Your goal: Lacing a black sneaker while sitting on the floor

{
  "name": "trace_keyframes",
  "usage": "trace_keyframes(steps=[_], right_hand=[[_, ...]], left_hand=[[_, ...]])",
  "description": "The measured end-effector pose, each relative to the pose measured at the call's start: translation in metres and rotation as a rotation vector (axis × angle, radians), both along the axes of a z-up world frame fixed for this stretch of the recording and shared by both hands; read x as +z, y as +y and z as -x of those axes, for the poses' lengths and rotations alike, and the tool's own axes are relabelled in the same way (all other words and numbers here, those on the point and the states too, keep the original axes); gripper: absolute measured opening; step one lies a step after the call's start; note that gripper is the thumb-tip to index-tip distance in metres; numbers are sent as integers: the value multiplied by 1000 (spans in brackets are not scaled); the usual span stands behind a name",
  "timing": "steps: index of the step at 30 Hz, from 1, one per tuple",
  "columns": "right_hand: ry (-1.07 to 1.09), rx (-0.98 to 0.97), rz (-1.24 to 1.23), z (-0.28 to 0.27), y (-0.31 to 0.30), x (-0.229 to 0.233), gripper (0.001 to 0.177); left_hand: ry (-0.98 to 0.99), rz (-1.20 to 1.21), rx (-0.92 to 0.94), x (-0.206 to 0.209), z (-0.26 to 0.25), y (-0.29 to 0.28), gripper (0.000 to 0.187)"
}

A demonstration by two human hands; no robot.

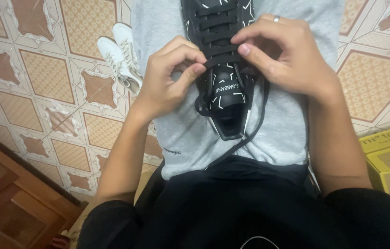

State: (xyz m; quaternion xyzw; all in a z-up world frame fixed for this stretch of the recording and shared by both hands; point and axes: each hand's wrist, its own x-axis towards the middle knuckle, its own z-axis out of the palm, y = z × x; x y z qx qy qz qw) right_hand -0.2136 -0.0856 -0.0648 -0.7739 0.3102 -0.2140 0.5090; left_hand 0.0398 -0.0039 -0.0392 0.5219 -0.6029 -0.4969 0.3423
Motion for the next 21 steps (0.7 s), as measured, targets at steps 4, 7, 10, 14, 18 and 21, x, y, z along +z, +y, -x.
trace_keyframes(steps=[4, 7, 10, 14, 18, 21], right_hand=[[4, -14, -124, -4, 0, 3, 8], [-16, -9, -177, -6, -1, 5, 8], [-32, -16, -214, -7, 0, 6, 10], [-48, -25, -257, -6, 0, 2, 9], [-43, -13, -230, -5, -1, 2, 11], [-46, -12, -176, -4, -2, 0, 10]], left_hand=[[1, -35, -36, 14, 2, -11, 25], [-91, -17, -114, 25, 0, -18, 19], [-149, -28, -160, 36, -1, -24, 14], [-149, -76, -159, 44, 2, -29, 15], [-116, -84, -169, 39, 1, -28, 14], [-36, -156, -117, 29, -3, -24, 16]])
